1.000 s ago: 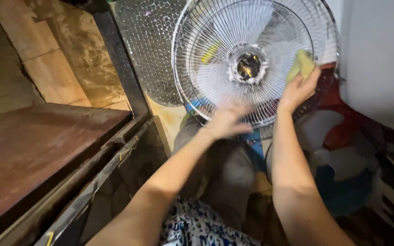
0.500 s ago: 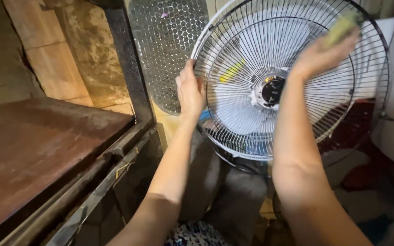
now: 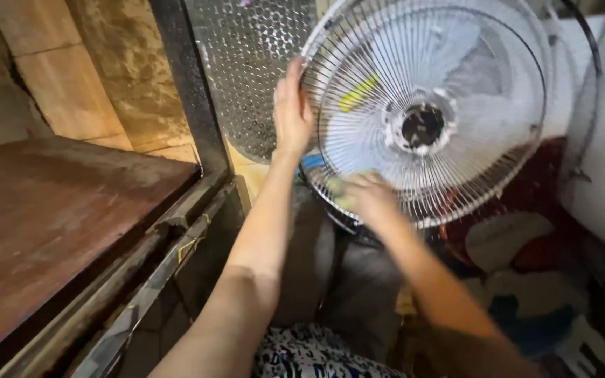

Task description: Cleaning the parts of a disassembled electric fan with a sponge and water.

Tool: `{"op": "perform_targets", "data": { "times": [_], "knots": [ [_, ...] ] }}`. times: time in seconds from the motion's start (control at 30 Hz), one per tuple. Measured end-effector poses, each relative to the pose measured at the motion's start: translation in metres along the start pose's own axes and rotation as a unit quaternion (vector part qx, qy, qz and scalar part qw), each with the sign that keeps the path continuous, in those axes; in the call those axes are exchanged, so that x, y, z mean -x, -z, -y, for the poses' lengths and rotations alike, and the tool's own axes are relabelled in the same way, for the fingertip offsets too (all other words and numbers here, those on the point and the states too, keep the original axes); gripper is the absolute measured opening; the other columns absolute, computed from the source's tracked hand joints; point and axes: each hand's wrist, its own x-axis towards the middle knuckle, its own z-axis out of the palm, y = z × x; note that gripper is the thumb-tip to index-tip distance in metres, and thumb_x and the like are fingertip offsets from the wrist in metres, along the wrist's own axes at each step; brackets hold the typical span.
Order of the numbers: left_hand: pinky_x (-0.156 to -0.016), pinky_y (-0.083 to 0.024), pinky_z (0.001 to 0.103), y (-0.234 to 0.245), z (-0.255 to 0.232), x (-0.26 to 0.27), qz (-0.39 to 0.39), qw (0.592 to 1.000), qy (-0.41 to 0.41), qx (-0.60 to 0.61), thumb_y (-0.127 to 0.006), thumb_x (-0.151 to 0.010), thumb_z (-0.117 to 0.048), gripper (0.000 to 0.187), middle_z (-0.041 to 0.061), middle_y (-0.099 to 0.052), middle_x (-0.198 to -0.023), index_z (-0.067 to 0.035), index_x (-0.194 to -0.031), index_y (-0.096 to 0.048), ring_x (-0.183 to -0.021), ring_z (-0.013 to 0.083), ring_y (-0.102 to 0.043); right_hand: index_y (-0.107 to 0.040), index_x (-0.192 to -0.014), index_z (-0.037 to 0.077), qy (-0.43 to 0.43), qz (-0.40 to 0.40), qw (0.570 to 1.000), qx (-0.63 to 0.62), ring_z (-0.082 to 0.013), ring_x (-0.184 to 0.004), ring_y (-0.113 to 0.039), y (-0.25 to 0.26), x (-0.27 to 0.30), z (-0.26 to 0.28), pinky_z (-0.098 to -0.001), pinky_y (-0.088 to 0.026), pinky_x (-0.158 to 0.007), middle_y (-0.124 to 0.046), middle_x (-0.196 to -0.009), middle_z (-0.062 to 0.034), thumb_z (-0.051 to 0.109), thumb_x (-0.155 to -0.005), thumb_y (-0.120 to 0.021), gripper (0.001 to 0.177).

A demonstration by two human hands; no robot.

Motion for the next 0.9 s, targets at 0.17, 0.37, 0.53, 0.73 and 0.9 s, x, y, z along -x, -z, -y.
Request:
{"op": "perform_targets", "data": {
  "times": [0.17,0.37,0.53,0.73,0.9],
  "knots": [
    [-0.099,-0.051,0.043,-0.004,0.011,0.003,0.014,0.998,0.066,0.006,-0.057,-0.101,-0.003,0.057,0.016,-0.062,-0.119,-0.007,-0.155,-0.04,-0.108,0.0327,-0.062,-0.072,-0.091,0.003,-0.293,-0.095,0.951,-0.011,-0.0323,-0.093,-0.07,0.096,0.047,-0.108,-0.0447,-0.052,-0.09,-0.071,-0.098,-0.0142,0.003,-0.097,-0.061,0.012],
    [-0.103,-0.053,0.043,-0.017,0.015,0.015,-0.043,0.994,0.064,0.073,-0.073,-0.092,-0.008,0.058,0.022,-0.065,-0.132,-0.005,-0.145,-0.05,-0.121,0.0346,-0.066,-0.066,-0.107,0.0,-0.324,-0.329,0.887,0.009,-0.0291,-0.092,-0.065,-0.001,-0.058,-0.196,-0.0417,-0.053,-0.083,-0.063,-0.099,-0.0115,-0.002,-0.094,-0.053,0.019],
    [-0.095,-0.06,0.042,-0.024,0.019,0.018,-0.033,0.982,0.161,0.098,-0.064,-0.099,-0.011,0.051,0.018,-0.074,-0.126,-0.011,-0.149,-0.053,-0.111,0.0314,-0.076,-0.062,-0.135,0.019,-0.457,-0.042,0.802,-0.383,-0.036,-0.077,-0.061,0.033,-0.058,-0.01,-0.0476,-0.05,-0.068,-0.06,-0.101,-0.0146,0.016,-0.105,-0.052,0.031],
    [-0.111,-0.042,0.049,-0.035,0.007,0.12,-0.179,0.956,0.22,0.08,-0.082,-0.093,-0.017,0.078,0.03,-0.048,-0.147,0.01,-0.149,-0.035,-0.133,0.0422,-0.051,-0.074,-0.113,0.003,-0.242,-0.214,0.944,-0.071,-0.0358,-0.102,-0.068,0.06,0.052,-0.007,-0.0423,-0.052,-0.095,-0.072,-0.111,-0.0166,-0.005,-0.084,-0.055,0.035],
    [-0.041,-0.047,0.041,-0.111,0.021,0.244,-0.032,0.662,0.59,0.46,-0.071,-0.08,0.002,0.048,0.014,-0.054,-0.089,-0.007,-0.119,-0.044,-0.053,0.0254,-0.053,-0.069,-0.123,-0.001,-0.329,-0.243,0.904,-0.126,-0.0371,-0.104,-0.068,0.105,0.076,0.007,-0.0406,-0.052,-0.091,-0.07,-0.113,-0.0225,-0.002,-0.087,-0.06,0.038]
  ]
}}
